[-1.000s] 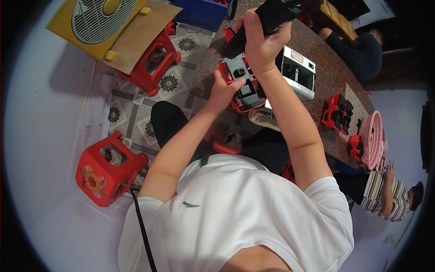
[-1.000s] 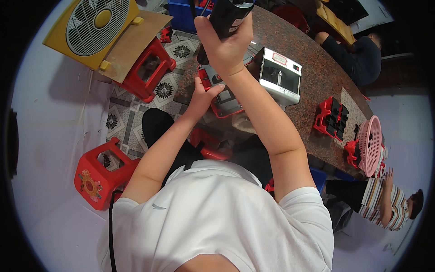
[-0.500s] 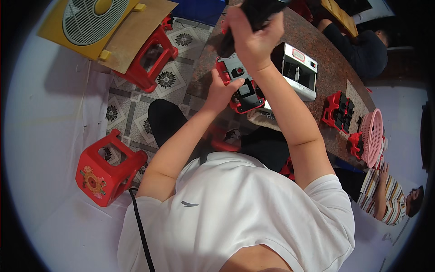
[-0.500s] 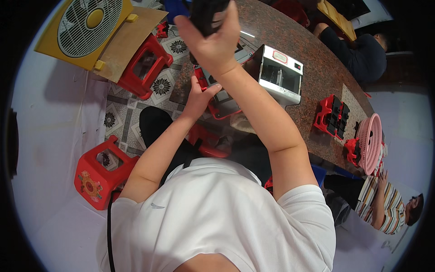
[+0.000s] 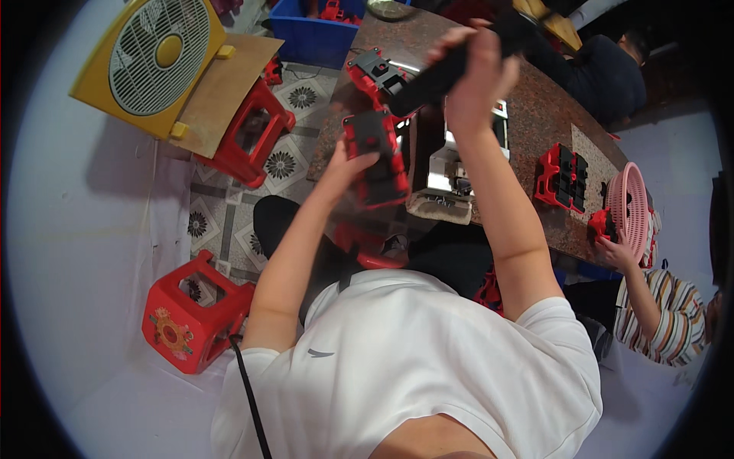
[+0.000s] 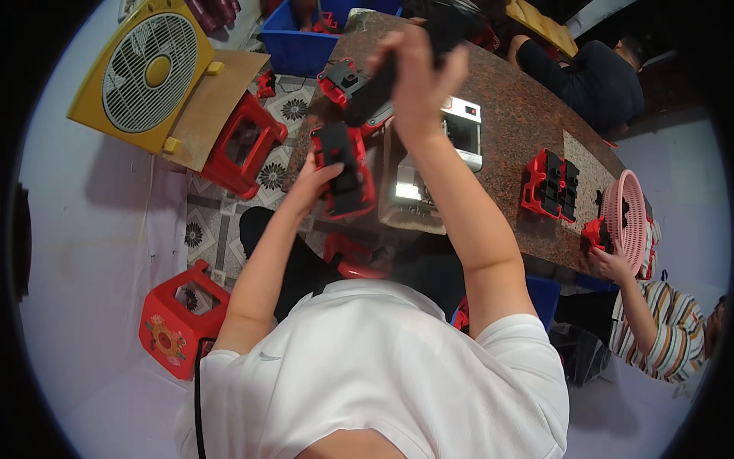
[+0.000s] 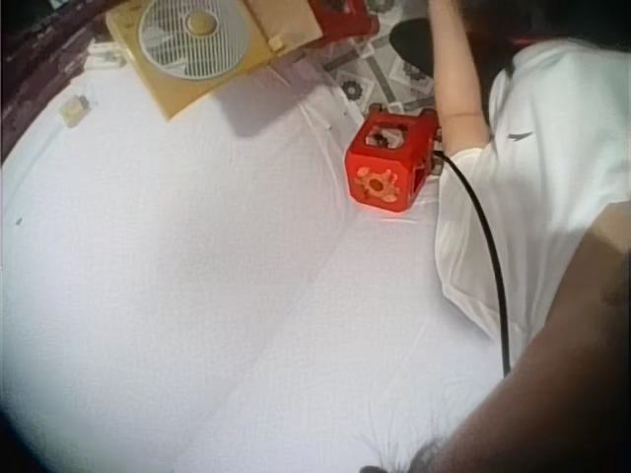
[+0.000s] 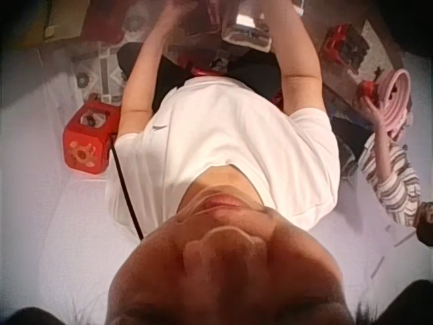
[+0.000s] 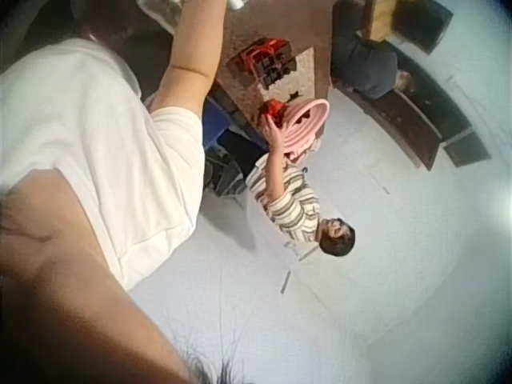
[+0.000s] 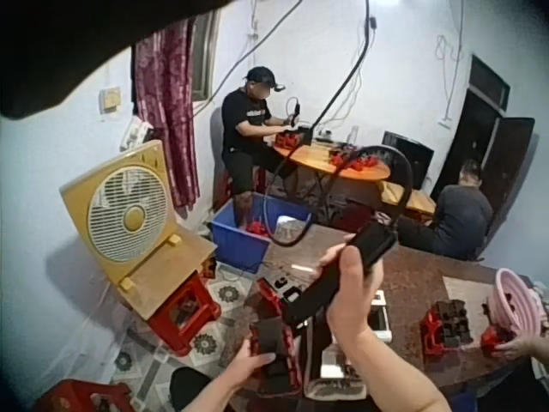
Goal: The person assembles toy cars by joining plastic components to a toy car chassis with an electric screwdriver at a workbench.
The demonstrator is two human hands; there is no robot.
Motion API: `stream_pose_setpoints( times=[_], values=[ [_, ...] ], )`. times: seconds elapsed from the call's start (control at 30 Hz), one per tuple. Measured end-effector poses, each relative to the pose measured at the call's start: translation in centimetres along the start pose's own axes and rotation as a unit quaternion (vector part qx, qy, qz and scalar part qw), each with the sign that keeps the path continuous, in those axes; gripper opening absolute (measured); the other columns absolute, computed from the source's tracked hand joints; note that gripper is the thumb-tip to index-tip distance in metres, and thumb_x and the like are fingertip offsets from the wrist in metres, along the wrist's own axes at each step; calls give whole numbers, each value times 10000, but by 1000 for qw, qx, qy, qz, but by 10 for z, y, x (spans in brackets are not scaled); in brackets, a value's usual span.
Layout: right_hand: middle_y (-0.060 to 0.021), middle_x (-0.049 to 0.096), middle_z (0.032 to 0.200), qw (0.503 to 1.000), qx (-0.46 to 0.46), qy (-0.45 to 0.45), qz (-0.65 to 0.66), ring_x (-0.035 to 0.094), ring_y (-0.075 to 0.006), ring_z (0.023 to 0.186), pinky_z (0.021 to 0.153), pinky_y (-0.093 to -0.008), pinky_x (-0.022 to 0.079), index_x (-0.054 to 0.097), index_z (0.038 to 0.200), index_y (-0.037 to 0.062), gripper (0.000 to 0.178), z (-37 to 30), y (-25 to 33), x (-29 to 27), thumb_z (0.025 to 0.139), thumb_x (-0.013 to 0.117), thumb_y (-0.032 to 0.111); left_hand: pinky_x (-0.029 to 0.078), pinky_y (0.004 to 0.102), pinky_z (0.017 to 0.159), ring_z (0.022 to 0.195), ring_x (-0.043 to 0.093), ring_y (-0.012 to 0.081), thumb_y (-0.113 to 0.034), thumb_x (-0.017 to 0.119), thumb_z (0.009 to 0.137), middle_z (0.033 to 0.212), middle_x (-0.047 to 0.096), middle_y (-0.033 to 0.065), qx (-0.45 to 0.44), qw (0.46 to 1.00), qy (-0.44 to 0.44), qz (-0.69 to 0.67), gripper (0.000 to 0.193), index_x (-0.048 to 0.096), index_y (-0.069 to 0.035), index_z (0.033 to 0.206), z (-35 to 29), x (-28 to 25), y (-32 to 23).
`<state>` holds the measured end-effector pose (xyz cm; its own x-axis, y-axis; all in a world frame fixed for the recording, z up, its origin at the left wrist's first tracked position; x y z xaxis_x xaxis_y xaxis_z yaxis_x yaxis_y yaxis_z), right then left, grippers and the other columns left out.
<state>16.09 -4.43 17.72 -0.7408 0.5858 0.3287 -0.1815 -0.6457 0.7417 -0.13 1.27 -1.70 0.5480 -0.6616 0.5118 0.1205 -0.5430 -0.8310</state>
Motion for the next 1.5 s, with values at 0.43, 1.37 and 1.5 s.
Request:
stream_pose_setpoints(
  times=[0.43, 1.37, 1.5],
  values=[
    [-112, 562, 805, 992, 55, -103, -40, 573, -187, 667, 609, -312, 498, 452, 1137, 33, 280, -115, 92, -113, 946, 534, 220, 416, 323, 988, 1160, 517, 203, -51, 718, 650, 1362, 453, 139, -225, 889, 300, 261, 1057, 121, -102, 1521, 76, 20, -87],
    [-18, 497, 913, 970, 210, -121, 11, 480, -102, 858, 763, -276, 418, 472, 1056, 89, 294, -205, 27, -173, 856, 670, 173, 397, 469, 929, 1074, 540, 344, -233, 802, 627, 1058, 580, 153, 291, 530, 641, 474, 680, 478, -109, 1212, -61, 463, 188],
    [-85, 590, 1024, 963, 117, -98, -220, 540, -185, 980, 847, -329, 436, 524, 1110, 54, 366, -216, 39, -177, 825, 703, 199, 416, 468, 827, 1055, 492, 330, -305, 760, 709, 1102, 519, 150, 490, 527, 340, 606, 572, 508, -95, 1177, 14, 476, 180]
  ],
)
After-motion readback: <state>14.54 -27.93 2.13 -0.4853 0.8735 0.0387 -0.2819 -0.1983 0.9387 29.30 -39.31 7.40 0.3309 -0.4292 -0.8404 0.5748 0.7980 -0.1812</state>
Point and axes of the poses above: each hand's wrist, its own z-axis towards the middle knuckle, its own x-axis out of the palm, y = z × x, the point moved 1 cm from there along z, towards the middle knuckle
